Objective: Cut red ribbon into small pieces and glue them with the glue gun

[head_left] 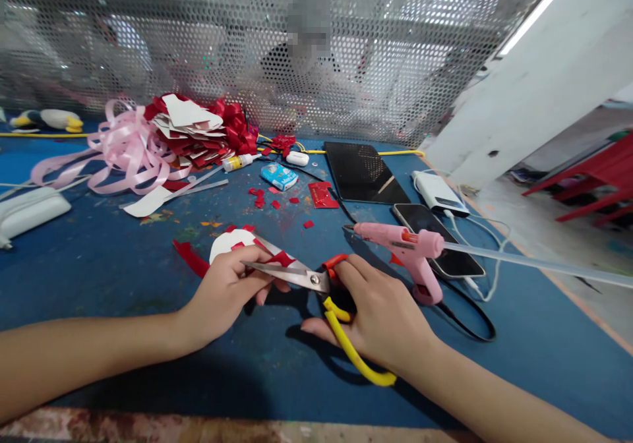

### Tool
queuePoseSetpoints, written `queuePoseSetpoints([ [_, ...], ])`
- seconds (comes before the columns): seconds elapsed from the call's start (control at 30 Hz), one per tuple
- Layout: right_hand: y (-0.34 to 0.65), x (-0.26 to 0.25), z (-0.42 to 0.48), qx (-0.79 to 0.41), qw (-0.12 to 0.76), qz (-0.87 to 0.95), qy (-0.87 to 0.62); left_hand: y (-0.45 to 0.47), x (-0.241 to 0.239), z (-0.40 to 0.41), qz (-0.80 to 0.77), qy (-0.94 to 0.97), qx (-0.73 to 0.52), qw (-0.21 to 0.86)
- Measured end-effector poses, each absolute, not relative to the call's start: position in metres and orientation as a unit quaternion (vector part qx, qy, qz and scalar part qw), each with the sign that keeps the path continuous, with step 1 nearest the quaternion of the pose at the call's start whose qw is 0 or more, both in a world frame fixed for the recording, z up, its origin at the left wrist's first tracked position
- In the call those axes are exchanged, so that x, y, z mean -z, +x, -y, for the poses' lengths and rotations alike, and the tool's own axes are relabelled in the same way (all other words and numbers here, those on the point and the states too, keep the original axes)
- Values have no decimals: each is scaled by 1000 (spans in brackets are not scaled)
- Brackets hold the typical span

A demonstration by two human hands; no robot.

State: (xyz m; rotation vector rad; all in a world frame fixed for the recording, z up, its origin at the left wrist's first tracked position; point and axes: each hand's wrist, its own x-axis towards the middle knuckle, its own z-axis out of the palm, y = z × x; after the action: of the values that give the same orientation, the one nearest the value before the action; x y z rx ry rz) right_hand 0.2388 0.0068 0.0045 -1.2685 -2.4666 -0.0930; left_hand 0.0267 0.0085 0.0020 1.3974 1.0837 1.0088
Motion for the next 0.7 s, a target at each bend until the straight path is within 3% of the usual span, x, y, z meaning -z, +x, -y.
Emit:
queuePoseSetpoints([
  [0.7,238,-4,-7,44,154,869,-468,28,-2,-10,-458,573,-413,540],
])
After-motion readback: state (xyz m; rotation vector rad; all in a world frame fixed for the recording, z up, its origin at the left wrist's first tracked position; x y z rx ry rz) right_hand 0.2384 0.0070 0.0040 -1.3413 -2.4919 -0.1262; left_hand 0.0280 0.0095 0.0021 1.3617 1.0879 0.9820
